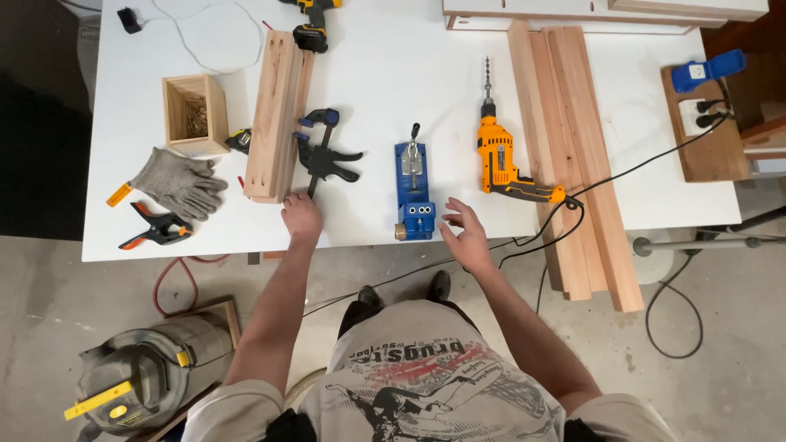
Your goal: The person connects a vacuum hose to a blue Kreg Jig pocket-hole drill guide and places a wooden board into the jig. They use a yellow corded drill to create pocket holes in the board, then flip the board and repeat the process on the opposite side.
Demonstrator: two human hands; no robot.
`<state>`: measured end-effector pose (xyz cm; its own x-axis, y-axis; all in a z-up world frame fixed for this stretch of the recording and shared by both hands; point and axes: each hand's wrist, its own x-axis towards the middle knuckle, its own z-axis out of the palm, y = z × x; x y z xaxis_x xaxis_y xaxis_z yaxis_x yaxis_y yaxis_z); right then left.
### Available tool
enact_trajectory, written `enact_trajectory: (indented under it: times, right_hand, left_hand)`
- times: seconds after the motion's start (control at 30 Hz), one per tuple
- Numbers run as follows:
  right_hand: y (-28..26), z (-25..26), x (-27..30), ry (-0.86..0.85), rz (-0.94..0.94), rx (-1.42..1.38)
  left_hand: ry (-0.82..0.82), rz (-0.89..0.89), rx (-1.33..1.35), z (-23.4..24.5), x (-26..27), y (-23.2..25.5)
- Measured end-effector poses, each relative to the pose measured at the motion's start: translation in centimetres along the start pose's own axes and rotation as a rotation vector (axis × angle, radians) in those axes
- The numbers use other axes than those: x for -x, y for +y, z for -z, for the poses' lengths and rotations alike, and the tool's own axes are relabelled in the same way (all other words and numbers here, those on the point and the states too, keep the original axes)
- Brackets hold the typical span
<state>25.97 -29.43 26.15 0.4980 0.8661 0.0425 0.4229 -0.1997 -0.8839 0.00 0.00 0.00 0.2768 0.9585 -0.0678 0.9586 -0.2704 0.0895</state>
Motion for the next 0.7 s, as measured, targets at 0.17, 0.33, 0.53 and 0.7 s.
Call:
enact_trajectory:
  times: [0.17,0.33,0.53,0.7]
  right_hand:
    - [-0.8,-3.8,0.7,0.043,0.112,-0.047]
    - [-4.8,-4.8,1.5,-0.004,0.184,0.007]
    - [-4.7,-5.3,4.7,-1.144,-0.306,-0.249]
    - [-10.8,-3.3,7.4,-0.700,-0.803,-1.099]
  left_hand:
    - [-0.106,0.109,0.474,5.4,5.5,1.9]
    - [-0.115,0.082,0.681,9.2,16.4,0.7]
    - [-0.008,-0.348,1.014,14.6,24.7,4.3]
    - [-0.301,-0.026,1.510,16.5,27.6,9.7]
